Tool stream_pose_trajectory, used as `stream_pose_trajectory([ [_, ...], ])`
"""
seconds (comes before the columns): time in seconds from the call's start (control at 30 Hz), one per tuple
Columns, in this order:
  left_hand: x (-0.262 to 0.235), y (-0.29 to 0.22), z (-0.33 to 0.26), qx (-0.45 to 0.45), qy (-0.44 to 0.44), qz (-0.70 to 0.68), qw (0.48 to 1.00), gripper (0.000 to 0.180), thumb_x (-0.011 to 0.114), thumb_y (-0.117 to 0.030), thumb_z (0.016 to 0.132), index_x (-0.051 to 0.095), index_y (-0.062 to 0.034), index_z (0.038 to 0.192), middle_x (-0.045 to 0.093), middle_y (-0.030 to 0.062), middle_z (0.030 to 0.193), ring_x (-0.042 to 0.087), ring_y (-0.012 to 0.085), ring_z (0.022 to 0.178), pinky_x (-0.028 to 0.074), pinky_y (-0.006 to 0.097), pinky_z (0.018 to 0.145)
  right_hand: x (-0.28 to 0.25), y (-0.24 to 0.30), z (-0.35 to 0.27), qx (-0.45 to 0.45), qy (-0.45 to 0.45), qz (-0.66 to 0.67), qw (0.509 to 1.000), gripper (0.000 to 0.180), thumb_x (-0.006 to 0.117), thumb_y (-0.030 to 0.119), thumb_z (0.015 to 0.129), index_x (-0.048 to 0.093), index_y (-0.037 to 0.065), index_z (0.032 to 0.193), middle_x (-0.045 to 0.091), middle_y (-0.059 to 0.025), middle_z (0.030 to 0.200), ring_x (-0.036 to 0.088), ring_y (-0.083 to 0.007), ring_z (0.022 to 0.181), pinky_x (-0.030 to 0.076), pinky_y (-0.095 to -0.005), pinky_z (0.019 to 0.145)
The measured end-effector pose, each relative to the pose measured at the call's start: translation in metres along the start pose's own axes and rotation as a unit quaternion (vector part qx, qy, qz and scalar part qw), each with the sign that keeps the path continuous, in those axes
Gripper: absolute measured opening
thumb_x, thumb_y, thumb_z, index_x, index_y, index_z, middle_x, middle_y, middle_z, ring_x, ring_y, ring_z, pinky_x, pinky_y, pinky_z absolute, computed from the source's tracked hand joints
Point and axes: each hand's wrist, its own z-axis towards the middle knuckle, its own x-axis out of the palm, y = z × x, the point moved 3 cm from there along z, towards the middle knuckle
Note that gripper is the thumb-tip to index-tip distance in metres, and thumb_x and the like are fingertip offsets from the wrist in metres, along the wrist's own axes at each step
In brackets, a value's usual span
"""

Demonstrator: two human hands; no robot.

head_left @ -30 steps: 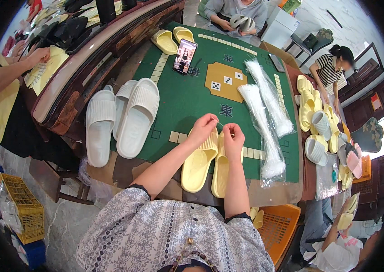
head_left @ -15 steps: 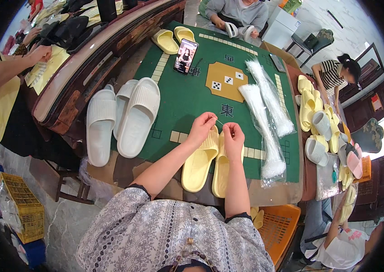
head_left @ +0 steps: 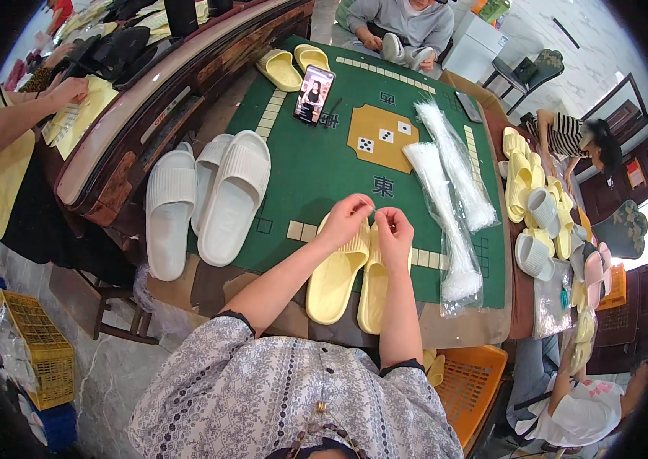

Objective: The person pairs slippers together by threading and securing plastic fasteners through each pair by hand.

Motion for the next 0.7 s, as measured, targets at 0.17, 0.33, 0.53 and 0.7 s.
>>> stream_pose_trajectory([
  [0.17,-0.004,0.006,0.002,-0.033,-0.024,-0.031,0.999,0.010,0.055,-0.011,0.093,0.058,-0.0025,0.096,0.056,-0.0011,0.081,0.052,0.0078,0.074,0.044,0.024,0.067,0.000,-0.002,0.001,-0.003,0.002,0.012,1.000,0.006,0.064,0.008,0.087,0.062,0.002,0.088,0.055,0.0058,0.073,0.044,-0.0021,0.064,0.037,-0.0177,0.058],
  [0.33,-0.008,0.006,0.003,-0.054,-0.040,-0.076,0.995,0.010,0.056,-0.012,0.092,0.058,-0.0025,0.096,0.055,-0.0015,0.080,0.051,0.0074,0.073,0.043,0.024,0.066,0.001,0.003,-0.001,-0.002,-0.002,0.029,1.000,0.005,0.064,0.007,0.087,0.063,0.002,0.087,0.055,0.0062,0.074,0.043,-0.0021,0.064,0.037,-0.0179,0.057],
  [0.53,-0.004,0.000,0.000,-0.012,-0.028,-0.005,1.000,0.010,0.057,-0.012,0.091,0.059,-0.0019,0.094,0.059,-0.0003,0.081,0.053,0.0078,0.073,0.044,0.024,0.065,0.000,-0.003,0.000,-0.002,-0.012,0.032,0.999,0.006,0.065,0.007,0.086,0.062,0.002,0.086,0.054,0.0065,0.073,0.043,-0.0018,0.064,0.036,-0.0178,0.057],
  [0.7,-0.006,0.002,0.002,-0.050,-0.047,-0.075,0.995,0.011,0.057,-0.012,0.091,0.059,-0.0018,0.094,0.057,-0.0010,0.079,0.052,0.0076,0.073,0.044,0.024,0.066,-0.001,0.000,-0.001,0.004,-0.011,0.036,0.999,0.006,0.064,0.007,0.086,0.062,0.002,0.086,0.054,0.0066,0.073,0.043,-0.0016,0.063,0.036,-0.0177,0.057],
])
